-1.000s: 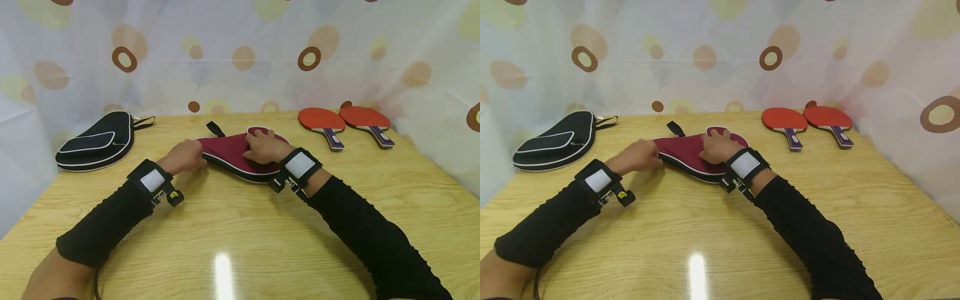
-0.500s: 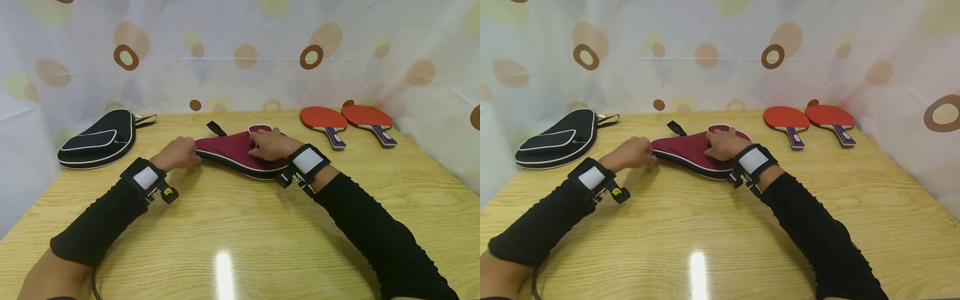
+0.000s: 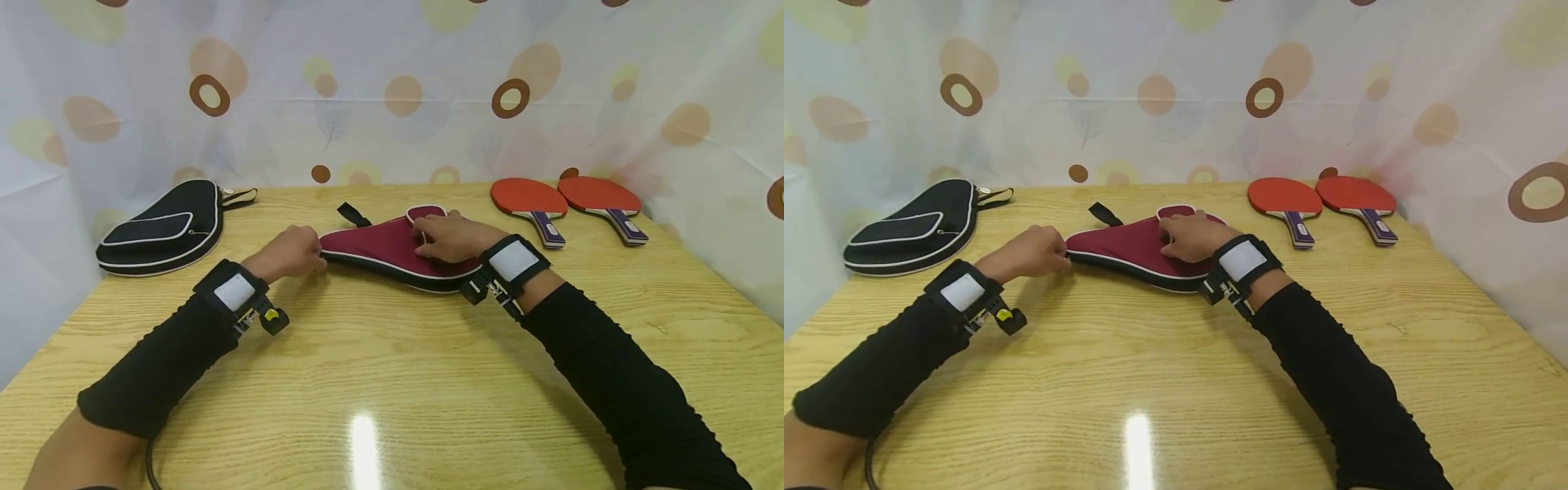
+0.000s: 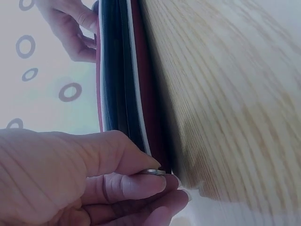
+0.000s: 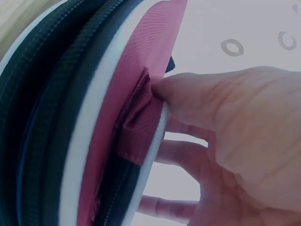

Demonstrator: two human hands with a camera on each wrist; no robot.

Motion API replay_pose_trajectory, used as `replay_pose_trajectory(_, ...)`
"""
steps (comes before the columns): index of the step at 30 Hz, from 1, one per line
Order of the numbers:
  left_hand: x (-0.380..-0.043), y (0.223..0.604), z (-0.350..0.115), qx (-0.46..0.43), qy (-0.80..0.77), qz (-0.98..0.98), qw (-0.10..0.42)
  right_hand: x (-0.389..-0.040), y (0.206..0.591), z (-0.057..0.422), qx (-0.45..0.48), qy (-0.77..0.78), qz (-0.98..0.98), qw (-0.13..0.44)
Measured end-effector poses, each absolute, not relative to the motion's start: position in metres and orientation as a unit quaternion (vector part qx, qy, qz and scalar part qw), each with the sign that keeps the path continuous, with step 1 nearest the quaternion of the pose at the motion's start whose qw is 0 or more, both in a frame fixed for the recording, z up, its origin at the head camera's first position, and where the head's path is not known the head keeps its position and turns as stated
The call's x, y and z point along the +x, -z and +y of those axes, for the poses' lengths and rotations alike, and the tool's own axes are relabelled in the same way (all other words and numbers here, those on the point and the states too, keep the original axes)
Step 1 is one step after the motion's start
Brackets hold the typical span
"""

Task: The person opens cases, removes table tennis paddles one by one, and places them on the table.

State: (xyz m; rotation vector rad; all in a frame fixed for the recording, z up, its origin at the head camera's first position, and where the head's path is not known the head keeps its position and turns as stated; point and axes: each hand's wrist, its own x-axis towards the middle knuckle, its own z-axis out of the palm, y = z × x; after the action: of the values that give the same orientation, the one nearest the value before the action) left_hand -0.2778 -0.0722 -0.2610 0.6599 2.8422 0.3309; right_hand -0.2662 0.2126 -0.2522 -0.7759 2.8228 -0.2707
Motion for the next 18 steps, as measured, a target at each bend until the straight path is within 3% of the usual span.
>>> replay_pose_trajectory(9,-0.283,0.266,-0.075,0.249,-0.101,0.957,0.106,-0.273,0.255,0.231,-0.264,0.143,0.947,0.112)
replay_pose_trajectory(18,-0.28,0.268,-0.069,0.257,-0.091,0.956,0.107,-0.267,0.256,0.235,-0.253,0.156,0.952,0.078)
